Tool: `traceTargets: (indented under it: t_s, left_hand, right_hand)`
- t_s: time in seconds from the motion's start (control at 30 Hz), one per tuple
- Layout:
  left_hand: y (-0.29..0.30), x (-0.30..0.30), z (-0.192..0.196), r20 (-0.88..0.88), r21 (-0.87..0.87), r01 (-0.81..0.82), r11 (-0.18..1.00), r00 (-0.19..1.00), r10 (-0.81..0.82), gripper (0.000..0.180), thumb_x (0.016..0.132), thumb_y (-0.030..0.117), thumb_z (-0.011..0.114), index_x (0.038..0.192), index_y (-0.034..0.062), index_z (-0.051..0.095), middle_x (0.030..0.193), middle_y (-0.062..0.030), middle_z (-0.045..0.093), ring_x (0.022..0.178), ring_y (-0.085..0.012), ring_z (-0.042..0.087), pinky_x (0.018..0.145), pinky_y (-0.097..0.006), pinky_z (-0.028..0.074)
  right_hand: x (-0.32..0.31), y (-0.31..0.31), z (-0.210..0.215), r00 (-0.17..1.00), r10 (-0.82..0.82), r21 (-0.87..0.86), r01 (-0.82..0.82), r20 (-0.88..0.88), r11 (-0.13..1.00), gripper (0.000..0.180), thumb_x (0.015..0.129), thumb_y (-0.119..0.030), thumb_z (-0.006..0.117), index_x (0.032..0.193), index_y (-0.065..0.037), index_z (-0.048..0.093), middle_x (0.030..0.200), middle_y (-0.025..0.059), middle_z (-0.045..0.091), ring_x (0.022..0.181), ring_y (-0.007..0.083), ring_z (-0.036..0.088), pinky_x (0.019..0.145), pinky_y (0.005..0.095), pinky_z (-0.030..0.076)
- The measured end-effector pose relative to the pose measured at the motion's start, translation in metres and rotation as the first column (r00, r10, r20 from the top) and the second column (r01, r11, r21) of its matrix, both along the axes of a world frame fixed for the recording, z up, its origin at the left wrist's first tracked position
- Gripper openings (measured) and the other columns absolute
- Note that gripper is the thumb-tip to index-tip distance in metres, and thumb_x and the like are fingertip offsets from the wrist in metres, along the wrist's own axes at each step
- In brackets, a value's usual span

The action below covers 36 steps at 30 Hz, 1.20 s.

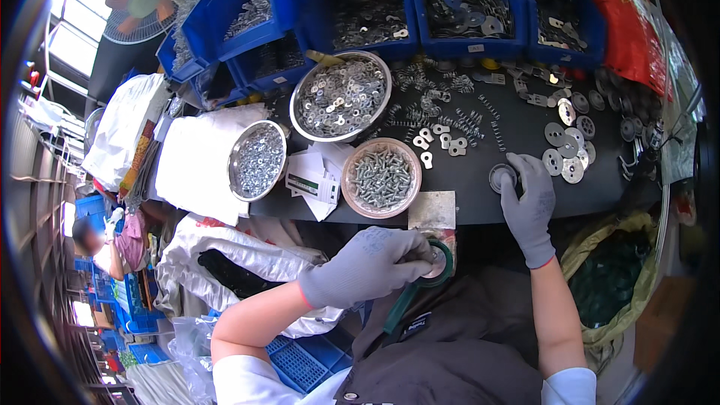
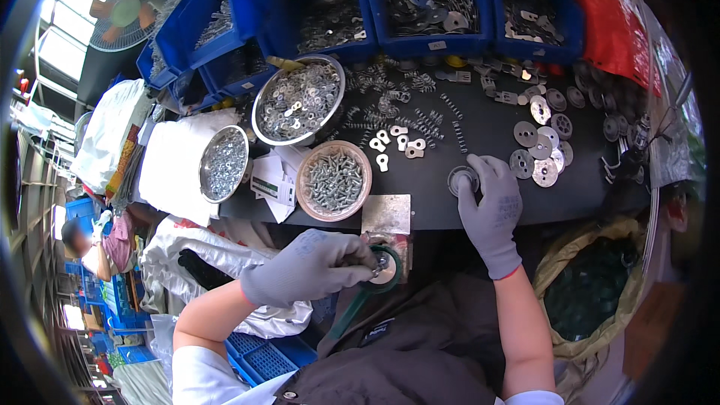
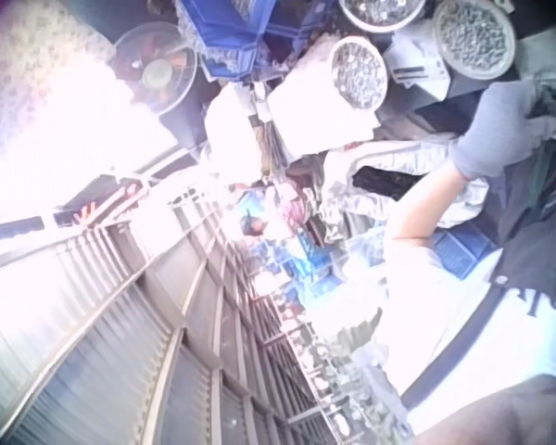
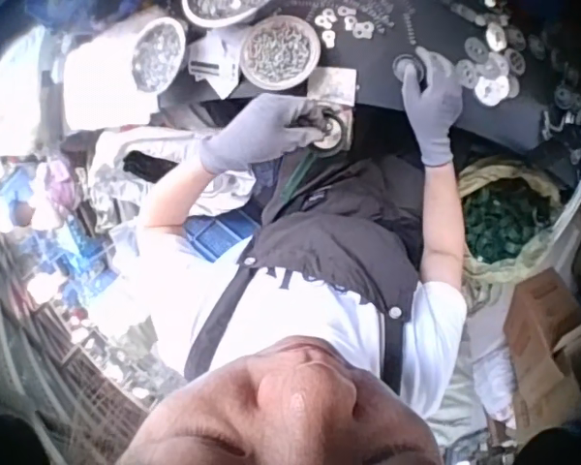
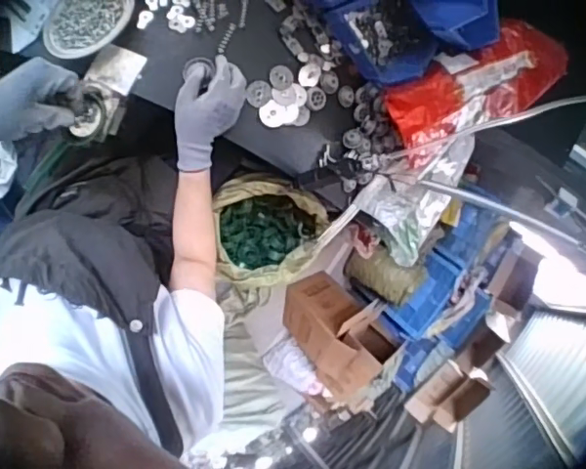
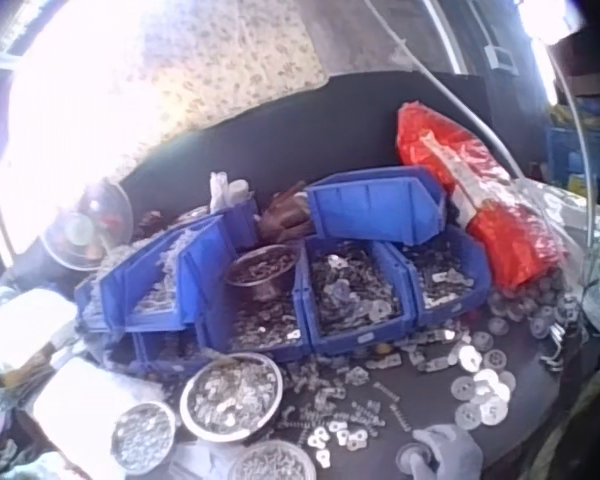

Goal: The person assembles small metal hardware components using an assembly jig, a grease dispenser, and an electric screwdriver. The components include metal washers, springs, metal discs, and plastic caps, which are combined into hardware assemblies.

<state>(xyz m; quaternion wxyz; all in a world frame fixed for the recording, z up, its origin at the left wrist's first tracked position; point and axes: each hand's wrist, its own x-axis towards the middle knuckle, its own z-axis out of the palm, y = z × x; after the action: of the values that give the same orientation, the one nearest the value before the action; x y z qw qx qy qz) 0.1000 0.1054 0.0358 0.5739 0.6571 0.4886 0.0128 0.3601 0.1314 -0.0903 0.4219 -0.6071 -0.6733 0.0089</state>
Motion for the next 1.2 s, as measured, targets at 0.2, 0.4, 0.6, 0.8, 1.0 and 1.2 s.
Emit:
traceTargets:
  t_s: [0.2, 0.4, 0.6, 0.8, 1.0, 1.2]
  left_hand:
    - [0.006, 0.000, -0.009, 0.096, -0.129, 0.059, 0.990, 0.994, -0.046, 0.022, 0.091, 0.022, 0.059, 0.104, 0.0058, 0.066, 0.084, -0.0028, 0.066, 0.072, -0.0107, 0.060, 0.070, -0.026, 0.048]
    - [-0.001, -0.002, -0.019, 0.035, 0.247, 0.129, 0.960, 0.989, -0.142, 0.025, 0.084, 0.026, 0.060, 0.099, 0.0073, 0.066, 0.087, -0.0088, 0.067, 0.076, -0.0202, 0.064, 0.071, -0.033, 0.049]
    - [0.009, -0.003, -0.027, 0.113, 0.144, 0.207, 0.968, 0.968, -0.224, 0.022, 0.082, 0.023, 0.058, 0.080, 0.0039, 0.068, 0.067, -0.0075, 0.064, 0.062, -0.0217, 0.062, 0.063, -0.035, 0.049]
    - [-0.004, -0.005, -0.039, 0.054, 0.566, 0.162, 0.808, 0.971, -0.233, 0.026, 0.082, 0.026, 0.059, 0.098, 0.0060, 0.066, 0.089, -0.0129, 0.067, 0.084, -0.0290, 0.064, 0.077, -0.038, 0.051]
    - [0.081, -0.137, -0.036, -0.213, 0.913, -0.042, 0.407, 0.801, 0.560, 0.020, 0.080, 0.017, 0.062, 0.093, 0.0030, 0.068, 0.087, -0.0139, 0.067, 0.085, -0.0310, 0.065, 0.075, -0.040, 0.051]
    - [0.086, -0.226, -0.083, -0.450, 0.875, 0.101, 0.473, 0.526, 0.721, 0.030, 0.078, 0.025, 0.059, 0.090, -0.0010, 0.069, 0.095, -0.0232, 0.064, 0.096, -0.0374, 0.059, 0.088, -0.046, 0.045]
  right_hand:
    - [0.001, -0.008, -0.008, 0.999, -0.017, -0.006, 0.018, 0.047, 1.000, 0.037, 0.081, -0.013, 0.065, 0.117, -0.007, 0.061, 0.111, 0.0147, 0.059, 0.104, 0.0327, 0.057, 0.090, 0.0410, 0.046]
    - [-0.003, -0.016, 0.001, 0.990, 0.072, -0.055, -0.066, 0.117, 0.996, 0.054, 0.078, -0.010, 0.064, 0.131, -0.005, 0.052, 0.122, 0.0162, 0.054, 0.114, 0.0331, 0.052, 0.097, 0.0427, 0.040]
    - [-0.008, -0.020, -0.007, 0.976, 0.067, -0.069, -0.054, 0.208, 0.996, 0.060, 0.075, -0.008, 0.065, 0.133, -0.005, 0.050, 0.124, 0.0166, 0.053, 0.116, 0.0344, 0.050, 0.100, 0.0439, 0.038]
    - [-0.008, -0.030, -0.006, 0.959, 0.054, -0.136, -0.017, 0.277, 0.991, 0.060, 0.075, -0.010, 0.064, 0.133, -0.007, 0.051, 0.128, 0.0167, 0.051, 0.118, 0.0347, 0.048, 0.101, 0.0450, 0.037]
    - [-0.004, -0.040, 0.005, 0.953, 0.071, -0.193, -0.013, 0.294, 0.981, 0.056, 0.075, -0.012, 0.063, 0.130, -0.008, 0.052, 0.133, 0.0167, 0.049, 0.121, 0.0364, 0.045, 0.103, 0.0466, 0.034]
    - [-0.012, -0.021, 0.015, 0.973, 0.146, -0.161, -0.118, 0.177, 0.980, 0.036, 0.075, -0.012, 0.064, 0.111, -0.007, 0.059, 0.117, 0.0141, 0.057, 0.108, 0.0357, 0.050, 0.095, 0.0469, 0.038]
